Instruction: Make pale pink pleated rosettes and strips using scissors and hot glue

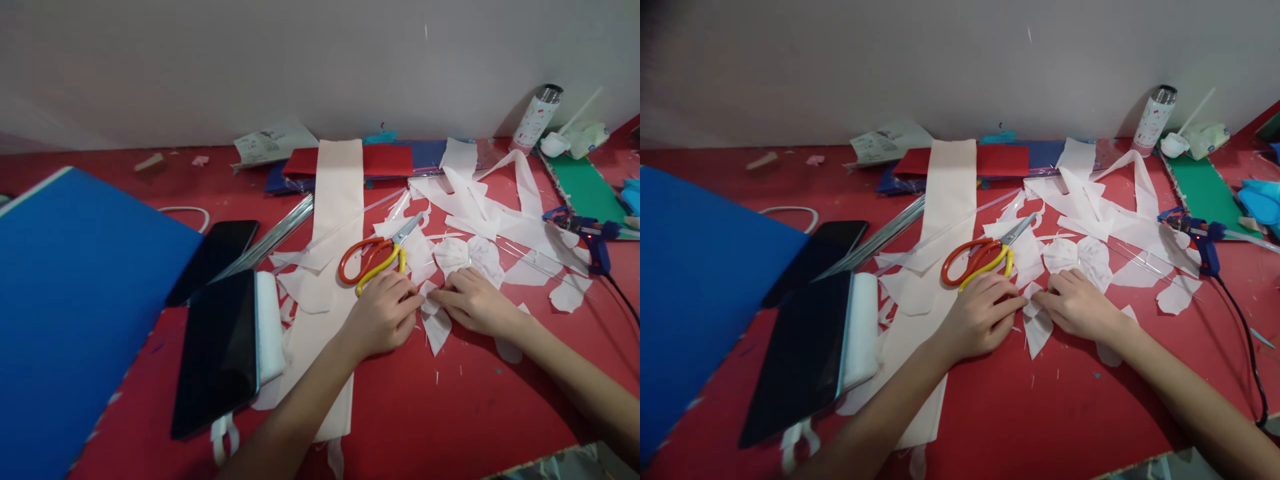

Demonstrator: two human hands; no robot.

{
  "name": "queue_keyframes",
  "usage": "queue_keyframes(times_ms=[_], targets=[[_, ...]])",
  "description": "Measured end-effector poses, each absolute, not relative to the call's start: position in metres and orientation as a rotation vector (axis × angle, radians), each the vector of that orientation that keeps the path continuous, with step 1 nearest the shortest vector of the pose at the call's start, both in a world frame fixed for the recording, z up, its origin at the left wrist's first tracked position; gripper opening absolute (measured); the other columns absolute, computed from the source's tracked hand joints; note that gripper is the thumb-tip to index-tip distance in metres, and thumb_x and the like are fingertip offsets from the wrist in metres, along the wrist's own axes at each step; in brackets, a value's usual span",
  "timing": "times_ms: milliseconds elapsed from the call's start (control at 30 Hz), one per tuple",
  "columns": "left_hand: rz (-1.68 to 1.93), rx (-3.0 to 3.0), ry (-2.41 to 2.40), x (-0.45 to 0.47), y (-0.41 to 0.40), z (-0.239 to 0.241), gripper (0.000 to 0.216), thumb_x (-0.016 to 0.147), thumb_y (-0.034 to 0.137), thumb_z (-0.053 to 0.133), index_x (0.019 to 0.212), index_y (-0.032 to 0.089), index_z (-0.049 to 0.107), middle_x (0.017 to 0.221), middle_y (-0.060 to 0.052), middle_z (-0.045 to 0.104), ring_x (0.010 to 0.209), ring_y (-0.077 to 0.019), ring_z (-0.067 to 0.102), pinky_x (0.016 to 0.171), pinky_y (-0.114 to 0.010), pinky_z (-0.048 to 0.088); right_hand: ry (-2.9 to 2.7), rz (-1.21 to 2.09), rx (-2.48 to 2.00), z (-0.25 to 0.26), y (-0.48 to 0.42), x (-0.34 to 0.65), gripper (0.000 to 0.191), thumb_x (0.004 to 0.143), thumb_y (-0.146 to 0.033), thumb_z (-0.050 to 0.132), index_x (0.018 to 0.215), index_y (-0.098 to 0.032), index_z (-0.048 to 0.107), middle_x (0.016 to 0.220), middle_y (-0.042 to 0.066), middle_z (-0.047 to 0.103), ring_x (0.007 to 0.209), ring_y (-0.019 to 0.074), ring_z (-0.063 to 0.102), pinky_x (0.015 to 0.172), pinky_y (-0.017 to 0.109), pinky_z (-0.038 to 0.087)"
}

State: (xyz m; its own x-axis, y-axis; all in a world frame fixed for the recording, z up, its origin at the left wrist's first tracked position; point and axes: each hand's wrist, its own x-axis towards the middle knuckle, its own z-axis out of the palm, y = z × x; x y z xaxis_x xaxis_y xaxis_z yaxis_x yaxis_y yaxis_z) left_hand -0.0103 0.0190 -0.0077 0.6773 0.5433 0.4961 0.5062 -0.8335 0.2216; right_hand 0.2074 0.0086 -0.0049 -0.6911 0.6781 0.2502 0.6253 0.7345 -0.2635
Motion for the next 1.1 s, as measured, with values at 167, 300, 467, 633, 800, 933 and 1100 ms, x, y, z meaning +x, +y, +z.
queue_keyframes(times_ms=[167, 300, 467, 633, 800, 933, 1100], targets=[[0.874, 2.817, 0.884, -0.0104, 0.0190, -0.0066, 0.022, 0.076, 0.008, 0.047, 0.083, 0.018, 0.065, 0.078, -0.004, 0.060, 0.080, -0.0186, 0.050, 0.075, -0.036, 0.043, -2.619, 0.169, -0.976, -0.0031, 0.0083, 0.2082, 0.027, 0.093, -0.020, 0.040, 0.098, -0.016, 0.066, 0.075, 0.006, 0.053, 0.072, 0.0160, 0.043, 0.068, 0.029, 0.034], [0.893, 2.816, 0.876, -0.0104, 0.0189, -0.0060, 0.021, 0.076, 0.008, 0.047, 0.083, 0.017, 0.065, 0.076, -0.005, 0.060, 0.080, -0.0189, 0.050, 0.074, -0.036, 0.043, -2.635, 0.175, -0.956, -0.0025, 0.0088, 0.2104, 0.028, 0.093, -0.022, 0.041, 0.106, -0.016, 0.065, 0.076, 0.006, 0.054, 0.073, 0.0166, 0.043, 0.069, 0.030, 0.035], [0.875, 2.821, 0.882, -0.0094, 0.0182, -0.0062, 0.021, 0.076, 0.008, 0.046, 0.081, 0.018, 0.064, 0.076, -0.004, 0.060, 0.080, -0.0184, 0.050, 0.075, -0.037, 0.044, -2.639, 0.182, -0.955, -0.0052, 0.0094, 0.2128, 0.029, 0.092, -0.021, 0.041, 0.109, -0.016, 0.064, 0.076, 0.006, 0.054, 0.074, 0.0169, 0.044, 0.071, 0.031, 0.036], [0.872, 2.834, 0.881, -0.0091, 0.0183, -0.0056, 0.021, 0.076, 0.008, 0.047, 0.083, 0.018, 0.064, 0.077, -0.004, 0.060, 0.080, -0.0187, 0.050, 0.076, -0.037, 0.044, -2.635, 0.210, -0.936, -0.0044, 0.0103, 0.2134, 0.029, 0.092, -0.023, 0.042, 0.108, -0.017, 0.065, 0.076, 0.006, 0.055, 0.073, 0.0169, 0.045, 0.071, 0.031, 0.036], [0.865, 2.825, 0.874, -0.0096, 0.0183, -0.0044, 0.020, 0.076, 0.008, 0.048, 0.082, 0.018, 0.064, 0.076, -0.004, 0.060, 0.079, -0.0184, 0.050, 0.076, -0.036, 0.043, -2.631, 0.256, -0.963, -0.0029, 0.0113, 0.2142, 0.029, 0.092, -0.024, 0.041, 0.109, -0.018, 0.065, 0.077, 0.006, 0.056, 0.074, 0.0169, 0.045, 0.072, 0.032, 0.036], [0.864, 2.814, 0.882, -0.0099, 0.0181, -0.0041, 0.021, 0.076, 0.008, 0.048, 0.082, 0.019, 0.064, 0.077, -0.004, 0.060, 0.080, -0.0185, 0.050, 0.076, -0.037, 0.043, -2.640, 0.249, -0.966, -0.0029, 0.0112, 0.2159, 0.030, 0.092, -0.026, 0.041, 0.111, -0.018, 0.064, 0.077, 0.006, 0.056, 0.075, 0.0172, 0.046, 0.073, 0.033, 0.037], [0.863, 2.814, 0.881, -0.0102, 0.0182, -0.0043, 0.020, 0.076, 0.008, 0.048, 0.083, 0.018, 0.064, 0.077, -0.004, 0.060, 0.080, -0.0188, 0.049, 0.077, -0.037, 0.043, -2.641, 0.219, -0.925, -0.0034, 0.0103, 0.2165, 0.030, 0.092, -0.027, 0.041, 0.108, -0.017, 0.065, 0.076, 0.006, 0.055, 0.073, 0.0168, 0.045, 0.071, 0.032, 0.037]])
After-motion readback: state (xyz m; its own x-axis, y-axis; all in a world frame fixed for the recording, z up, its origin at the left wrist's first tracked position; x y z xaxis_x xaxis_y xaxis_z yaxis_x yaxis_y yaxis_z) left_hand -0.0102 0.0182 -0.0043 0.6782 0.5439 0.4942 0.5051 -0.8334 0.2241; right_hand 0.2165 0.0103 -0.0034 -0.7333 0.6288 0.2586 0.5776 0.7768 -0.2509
